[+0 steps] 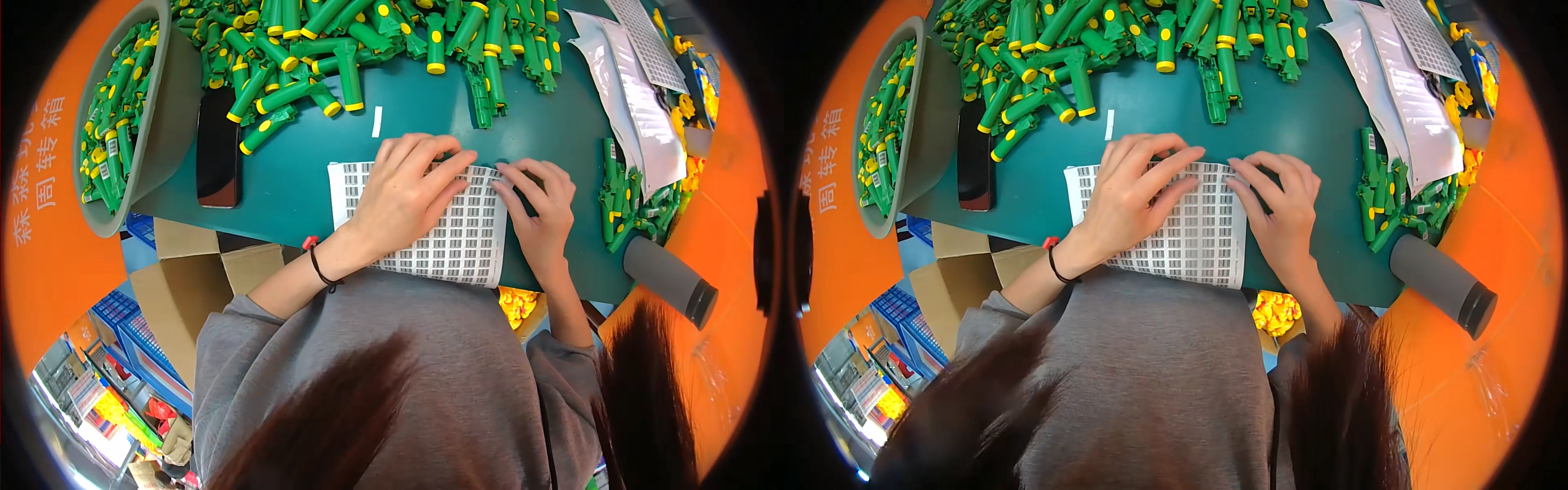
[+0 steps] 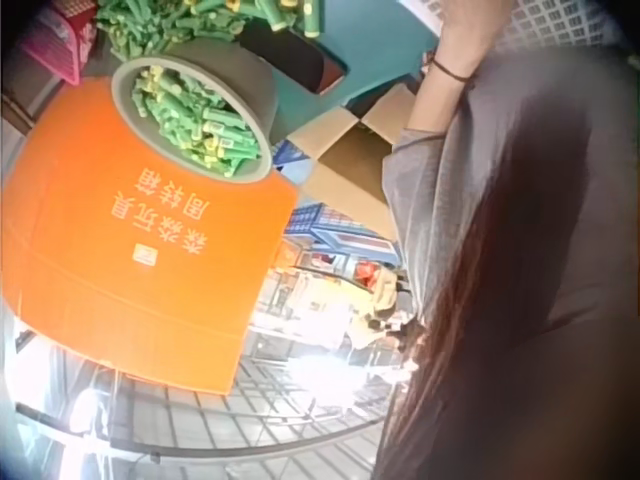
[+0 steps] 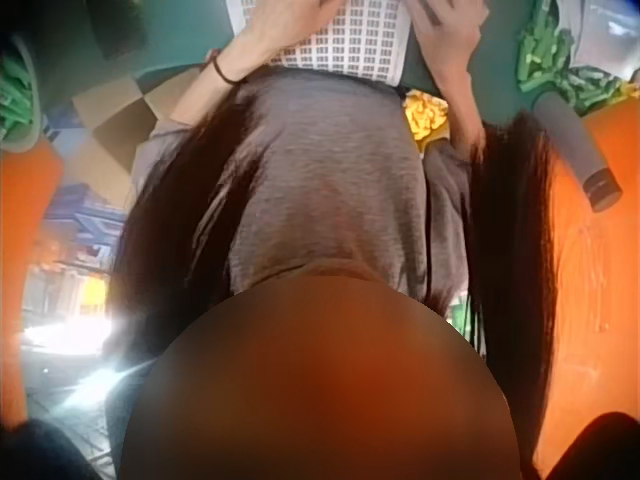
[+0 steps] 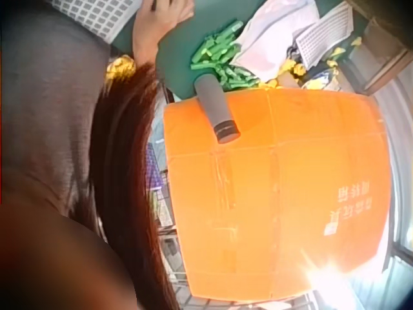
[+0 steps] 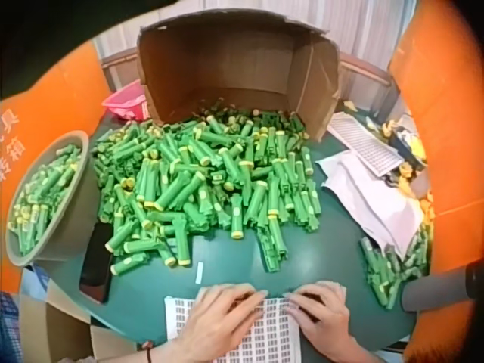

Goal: Applying small yellow and white stickers to green plastic toy components at a factory workbench.

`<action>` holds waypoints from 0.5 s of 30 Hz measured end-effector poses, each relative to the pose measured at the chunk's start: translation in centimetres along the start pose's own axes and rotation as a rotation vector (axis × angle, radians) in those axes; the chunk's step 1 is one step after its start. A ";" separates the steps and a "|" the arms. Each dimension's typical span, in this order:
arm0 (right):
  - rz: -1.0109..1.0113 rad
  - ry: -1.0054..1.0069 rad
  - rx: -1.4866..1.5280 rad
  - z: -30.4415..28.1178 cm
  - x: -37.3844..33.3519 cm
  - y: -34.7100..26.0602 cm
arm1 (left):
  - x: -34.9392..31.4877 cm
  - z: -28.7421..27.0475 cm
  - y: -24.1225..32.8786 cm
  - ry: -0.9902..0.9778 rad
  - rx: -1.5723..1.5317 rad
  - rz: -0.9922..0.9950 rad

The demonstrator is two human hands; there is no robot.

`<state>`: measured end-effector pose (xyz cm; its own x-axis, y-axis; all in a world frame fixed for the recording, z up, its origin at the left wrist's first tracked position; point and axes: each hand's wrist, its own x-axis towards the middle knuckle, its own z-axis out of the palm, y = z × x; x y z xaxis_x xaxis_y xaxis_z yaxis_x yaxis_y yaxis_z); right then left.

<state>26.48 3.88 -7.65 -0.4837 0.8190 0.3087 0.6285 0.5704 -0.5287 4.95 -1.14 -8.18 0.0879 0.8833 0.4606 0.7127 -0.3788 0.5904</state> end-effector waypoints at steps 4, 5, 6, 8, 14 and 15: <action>-0.219 0.114 -0.083 -0.2 0.1 0.4 | 0.5 0.4 -0.4 -0.001 -0.048 0.018; -0.245 0.098 -0.051 -0.4 0.5 0.1 | 0.7 0.4 -0.7 0.016 -0.097 0.026; -0.245 0.097 -0.057 -0.4 0.8 -0.4 | 0.8 0.4 -0.9 0.033 -0.146 0.033; 0.071 -0.059 0.420 -0.4 1.4 -1.2 | 1.0 0.4 -1.0 0.073 -0.251 0.023; 0.139 0.079 0.240 -1.3 4.6 -0.1 | 0.6 0.3 -1.6 0.161 -0.358 -0.020; 0.141 0.142 0.120 -1.7 5.7 0.3 | 0.5 0.4 -1.7 0.175 -0.343 -0.012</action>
<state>24.98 8.84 -4.72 -0.3003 0.8953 0.3289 0.6026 0.4454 -0.6622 4.02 0.08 -9.22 -0.0603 0.8388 0.5410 0.4365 -0.4653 0.7701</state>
